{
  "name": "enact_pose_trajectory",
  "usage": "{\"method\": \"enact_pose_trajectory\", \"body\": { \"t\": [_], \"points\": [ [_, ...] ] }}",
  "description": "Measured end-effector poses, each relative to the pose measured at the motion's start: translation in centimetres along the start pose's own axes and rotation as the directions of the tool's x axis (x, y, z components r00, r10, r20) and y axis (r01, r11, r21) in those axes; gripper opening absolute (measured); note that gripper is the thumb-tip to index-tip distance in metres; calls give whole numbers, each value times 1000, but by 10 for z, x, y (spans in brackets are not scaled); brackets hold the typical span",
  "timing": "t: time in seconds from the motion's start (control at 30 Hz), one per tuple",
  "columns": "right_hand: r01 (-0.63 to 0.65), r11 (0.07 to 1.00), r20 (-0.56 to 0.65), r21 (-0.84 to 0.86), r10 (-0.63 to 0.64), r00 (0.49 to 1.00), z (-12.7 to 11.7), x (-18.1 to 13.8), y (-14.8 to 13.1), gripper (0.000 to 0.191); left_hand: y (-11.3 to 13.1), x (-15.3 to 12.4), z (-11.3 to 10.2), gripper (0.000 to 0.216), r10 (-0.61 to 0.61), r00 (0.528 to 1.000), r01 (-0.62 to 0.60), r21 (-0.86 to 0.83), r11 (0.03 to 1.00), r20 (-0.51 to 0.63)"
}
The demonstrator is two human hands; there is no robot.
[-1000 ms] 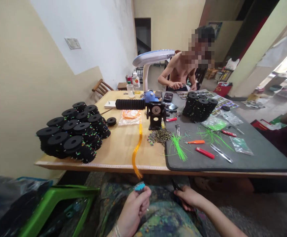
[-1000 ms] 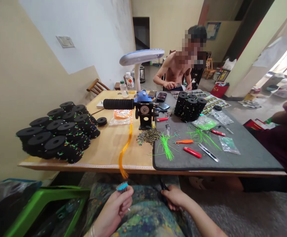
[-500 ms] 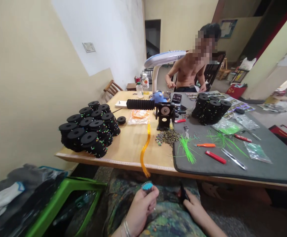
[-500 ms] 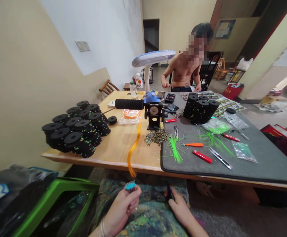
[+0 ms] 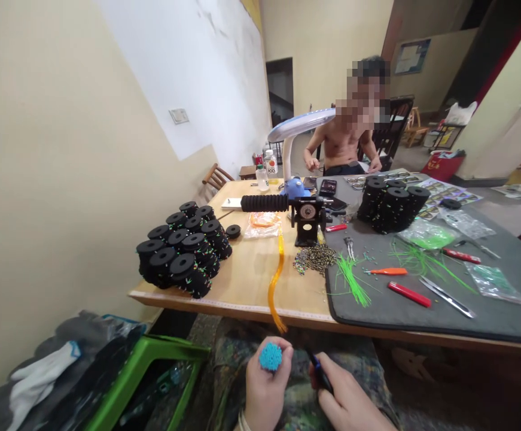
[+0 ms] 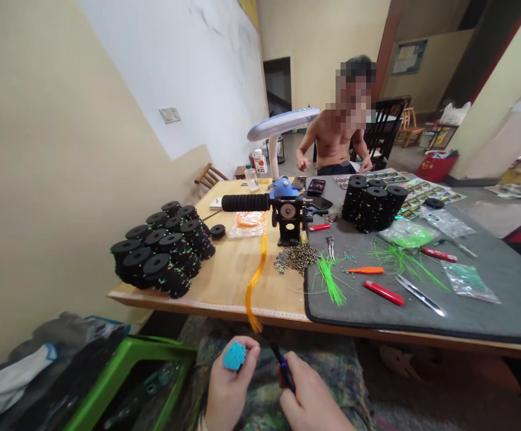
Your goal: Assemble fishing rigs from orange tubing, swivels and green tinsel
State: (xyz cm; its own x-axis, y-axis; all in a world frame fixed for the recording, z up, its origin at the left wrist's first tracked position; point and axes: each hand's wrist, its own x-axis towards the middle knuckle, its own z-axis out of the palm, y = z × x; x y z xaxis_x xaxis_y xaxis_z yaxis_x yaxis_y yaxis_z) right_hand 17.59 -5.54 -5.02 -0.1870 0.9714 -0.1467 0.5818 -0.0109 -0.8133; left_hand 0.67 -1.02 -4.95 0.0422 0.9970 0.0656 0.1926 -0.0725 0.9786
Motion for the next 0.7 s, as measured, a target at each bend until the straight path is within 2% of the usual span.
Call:
{"method": "enact_pose_trajectory", "body": {
  "t": [0.17, 0.37, 0.5, 0.7],
  "points": [
    [-1, 998, 65, 61, -3, 998, 2, 2, -15, 22, 0, -3, -3, 12, 184, 983, -179, 149, 973, -24],
    [-15, 995, 51, 96, 10, 999, 5, 3, -19, 24, 1, -2, -4, 4, 317, 947, -295, 248, 923, -51],
    [-7, 990, 40, 138, 2, 999, 3, 4, -24, 26, -2, -1, -4, 7, 350, 936, -328, 269, 905, -33],
    [-31, 988, 37, 151, 25, 999, 4, 5, -24, 24, -3, -1, -3, 8, 337, 940, -318, 215, 923, -57]
  ]
}}
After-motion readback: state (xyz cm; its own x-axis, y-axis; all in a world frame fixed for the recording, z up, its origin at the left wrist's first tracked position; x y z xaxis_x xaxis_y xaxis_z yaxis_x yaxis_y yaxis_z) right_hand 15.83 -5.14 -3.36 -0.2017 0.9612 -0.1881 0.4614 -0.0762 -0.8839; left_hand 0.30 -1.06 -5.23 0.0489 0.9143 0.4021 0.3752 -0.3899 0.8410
